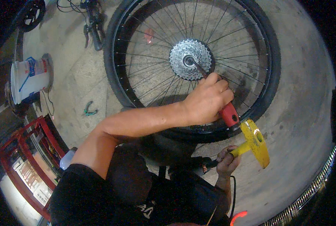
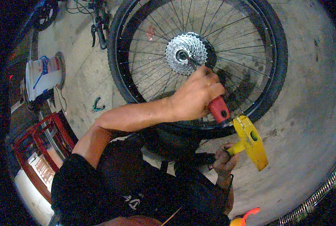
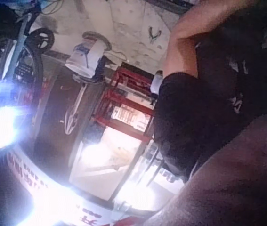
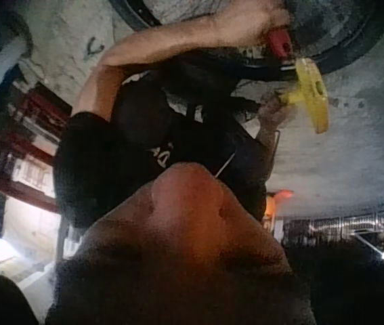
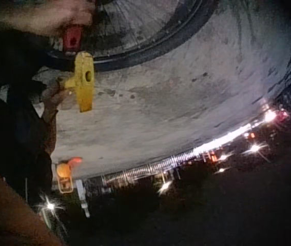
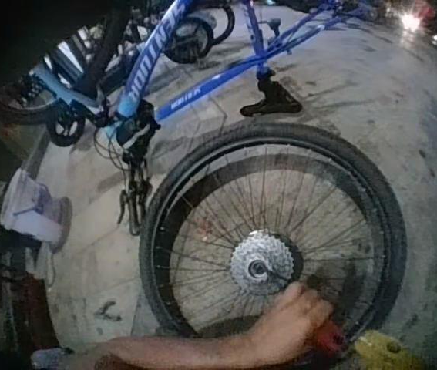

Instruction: The person uses pliers to adjust the hub of a bicycle wheel, then uses a hammer and punch to tap the hub area repeatedly. The wheel remains on the floor throughout the task.

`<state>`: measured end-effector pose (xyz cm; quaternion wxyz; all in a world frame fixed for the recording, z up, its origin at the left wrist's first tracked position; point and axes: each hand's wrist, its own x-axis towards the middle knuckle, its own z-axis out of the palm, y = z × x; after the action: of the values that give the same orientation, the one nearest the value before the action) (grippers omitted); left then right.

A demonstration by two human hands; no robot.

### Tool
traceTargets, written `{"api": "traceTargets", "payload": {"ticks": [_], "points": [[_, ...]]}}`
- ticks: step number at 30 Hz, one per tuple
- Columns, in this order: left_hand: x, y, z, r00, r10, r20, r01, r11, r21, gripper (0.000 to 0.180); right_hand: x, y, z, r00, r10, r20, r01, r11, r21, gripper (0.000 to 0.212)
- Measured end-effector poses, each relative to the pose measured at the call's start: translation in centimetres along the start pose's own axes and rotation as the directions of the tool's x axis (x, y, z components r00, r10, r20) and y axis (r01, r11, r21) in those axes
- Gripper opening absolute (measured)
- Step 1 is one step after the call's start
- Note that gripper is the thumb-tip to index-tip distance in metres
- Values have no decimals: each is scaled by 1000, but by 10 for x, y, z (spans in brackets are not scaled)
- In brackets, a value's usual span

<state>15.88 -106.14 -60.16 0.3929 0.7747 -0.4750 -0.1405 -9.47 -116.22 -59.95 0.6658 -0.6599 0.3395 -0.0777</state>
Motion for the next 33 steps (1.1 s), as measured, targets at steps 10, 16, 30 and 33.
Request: {"api": "traceTargets", "payload": {"ticks": [10, 16, 30, 33], "points": [[-1, 10, -15, 996, -69, -55, 80, 971, 226, 37, 7, -7, -1, 998, 18, 60, -13, 996, -84, 15], [10, -15, -9, 960, 249, -130, -239, 967, 87, 28, 7, -5, 2, 1000, -8, 29, 11, 994, -110, 21], [11, -30, -15, 855, 446, 265, -467, 884, 19, 22, -4, -1, 0, 997, -33, -66, 32, 999, -22, 44], [10, -35, -14, 842, 443, 307, -474, 880, 32, 22, -7, 7, -6, 998, -28, -58, 30, 999, 35, 43]]}}
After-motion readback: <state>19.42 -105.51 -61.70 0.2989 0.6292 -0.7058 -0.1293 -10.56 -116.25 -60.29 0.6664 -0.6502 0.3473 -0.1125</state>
